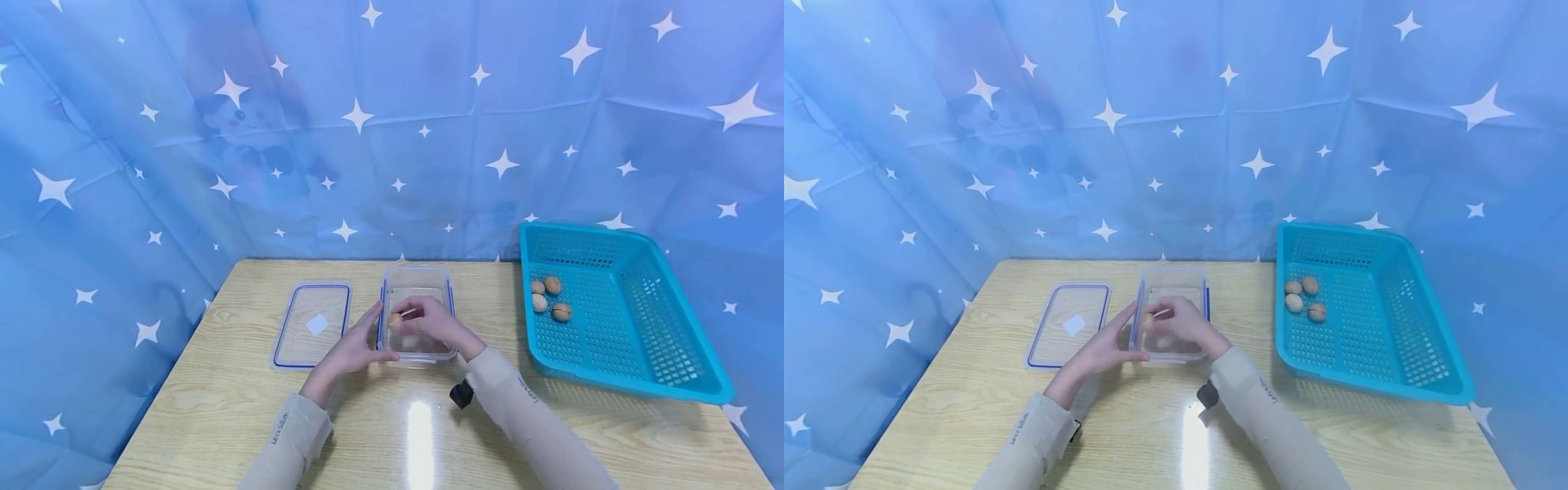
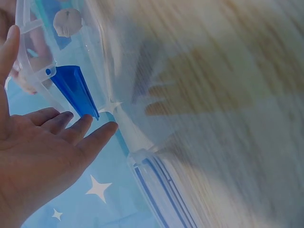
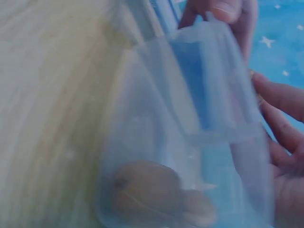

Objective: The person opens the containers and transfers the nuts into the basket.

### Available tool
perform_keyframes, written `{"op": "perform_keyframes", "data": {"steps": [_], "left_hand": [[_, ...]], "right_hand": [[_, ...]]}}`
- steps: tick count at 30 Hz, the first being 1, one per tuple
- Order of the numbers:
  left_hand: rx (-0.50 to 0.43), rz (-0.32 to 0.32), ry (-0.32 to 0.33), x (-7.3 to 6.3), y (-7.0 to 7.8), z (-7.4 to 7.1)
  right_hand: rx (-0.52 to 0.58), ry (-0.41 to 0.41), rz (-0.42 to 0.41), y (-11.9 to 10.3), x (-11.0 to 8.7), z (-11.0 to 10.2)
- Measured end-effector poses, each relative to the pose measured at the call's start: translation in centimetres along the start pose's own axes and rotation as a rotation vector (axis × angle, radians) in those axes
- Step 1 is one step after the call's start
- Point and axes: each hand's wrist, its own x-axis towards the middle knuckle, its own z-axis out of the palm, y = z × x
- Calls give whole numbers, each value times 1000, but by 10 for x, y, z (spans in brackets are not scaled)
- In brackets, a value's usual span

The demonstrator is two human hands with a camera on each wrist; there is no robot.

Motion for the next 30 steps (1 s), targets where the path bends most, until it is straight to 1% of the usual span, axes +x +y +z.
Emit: {"op": "perform_keyframes", "data": {"steps": [4, 9, 12, 18, 23, 30], "left_hand": [[23, -6, 2, 0, 1, -1], [14, -18, 2, 0, 2, -1], [1, -15, 5, -1, 2, -1], [3, 8, 16, 1, 0, 1], [13, 17, 16, 1, 0, 1], [35, 23, 11, 0, 0, 3]], "right_hand": [[3, 25, -6, -14, -2, -13], [3, 75, 16, -29, -5, -29], [18, 107, -1, -36, -7, -39], [-8, 179, -33, -48, -15, -60], [-26, 230, -20, -55, -23, -79], [-48, 325, 34, -57, -38, -110]]}}
